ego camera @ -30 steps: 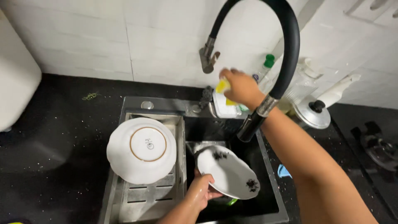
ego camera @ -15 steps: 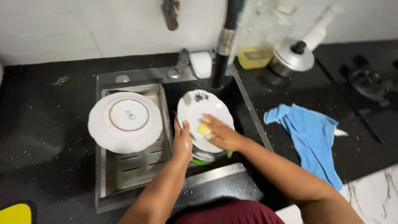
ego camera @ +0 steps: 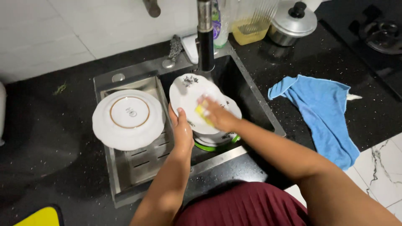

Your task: Washing and rinsing various dishes in a kitchen sink using a sponge and soap.

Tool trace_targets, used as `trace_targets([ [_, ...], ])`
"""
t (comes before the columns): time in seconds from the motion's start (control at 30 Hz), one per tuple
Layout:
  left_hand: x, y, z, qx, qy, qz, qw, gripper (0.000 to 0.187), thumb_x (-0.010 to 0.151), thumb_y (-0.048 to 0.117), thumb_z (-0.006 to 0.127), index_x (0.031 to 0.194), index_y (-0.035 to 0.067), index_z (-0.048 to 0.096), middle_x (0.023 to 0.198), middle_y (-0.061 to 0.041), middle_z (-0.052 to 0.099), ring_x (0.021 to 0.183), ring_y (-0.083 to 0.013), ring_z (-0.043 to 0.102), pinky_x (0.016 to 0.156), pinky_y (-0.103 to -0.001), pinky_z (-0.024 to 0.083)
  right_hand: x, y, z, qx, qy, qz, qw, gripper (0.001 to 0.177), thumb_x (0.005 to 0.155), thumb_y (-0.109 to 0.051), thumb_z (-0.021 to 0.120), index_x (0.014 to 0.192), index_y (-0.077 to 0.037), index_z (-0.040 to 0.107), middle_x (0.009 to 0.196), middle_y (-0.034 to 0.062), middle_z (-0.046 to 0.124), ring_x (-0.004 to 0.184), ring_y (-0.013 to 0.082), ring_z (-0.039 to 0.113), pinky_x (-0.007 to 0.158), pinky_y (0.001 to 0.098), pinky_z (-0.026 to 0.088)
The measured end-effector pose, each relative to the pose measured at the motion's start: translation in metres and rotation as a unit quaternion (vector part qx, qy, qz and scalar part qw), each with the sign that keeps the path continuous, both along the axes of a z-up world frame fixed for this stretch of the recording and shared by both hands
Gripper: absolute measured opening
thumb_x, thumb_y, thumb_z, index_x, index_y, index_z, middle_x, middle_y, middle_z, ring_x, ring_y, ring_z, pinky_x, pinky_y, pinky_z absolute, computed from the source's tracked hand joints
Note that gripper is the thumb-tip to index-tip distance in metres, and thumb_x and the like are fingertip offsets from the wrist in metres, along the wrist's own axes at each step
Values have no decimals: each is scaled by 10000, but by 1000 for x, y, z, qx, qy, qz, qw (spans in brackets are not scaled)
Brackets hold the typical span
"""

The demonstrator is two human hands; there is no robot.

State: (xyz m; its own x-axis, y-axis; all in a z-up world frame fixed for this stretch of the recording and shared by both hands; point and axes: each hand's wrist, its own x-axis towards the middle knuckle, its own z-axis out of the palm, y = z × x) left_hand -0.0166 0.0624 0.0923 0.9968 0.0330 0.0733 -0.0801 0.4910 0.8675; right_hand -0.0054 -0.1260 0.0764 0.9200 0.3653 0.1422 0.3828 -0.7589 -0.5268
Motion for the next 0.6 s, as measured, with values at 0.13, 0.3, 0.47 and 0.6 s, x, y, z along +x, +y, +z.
trace_targets([
  [0.13, 0, -3, -9, 4, 59, -7, 998, 568, 1078, 306, 415, 1592, 122, 259, 1570, -122, 428, 1408, -248, 436, 1165, -397, 329, -8, 37, 30, 95, 45, 100, 989, 708, 948, -80, 476, 1629, -178, 310, 1762, 171, 175, 1631, 402, 118, 1301, 522, 117],
  [0.3, -10, -4, -5, -27, 25, -75, 996, 592, 1092, 313, 416, 1599, 71, 230, 1593, -138, 396, 1435, -247, 402, 1189, -391, 296, 44, 36, 35, 161, -145, -5, 976, 750, 970, -36, 472, 1654, -81, 169, 1720, 269, 108, 1596, 441, 75, 1281, 555, 66],
  [0.47, -10, -4, 4, -11, -22, -14, 1000, 612, 1085, 290, 448, 1604, 52, 228, 1587, -156, 398, 1442, -267, 402, 1202, -397, 285, 5, 12, 27, -33, -40, -86, 995, 849, 855, -79, 534, 1631, -136, 193, 1680, 234, 100, 1570, 443, 53, 1249, 550, 102],
  [0.6, -12, -7, 3, 30, -1, -5, 1000, 611, 1075, 306, 427, 1607, 75, 237, 1579, -145, 405, 1419, -266, 427, 1175, -404, 321, -17, 42, 44, 68, 13, 31, 997, 909, 817, -26, 481, 1661, -147, 164, 1737, 201, 48, 1602, 417, 24, 1274, 559, 112],
])
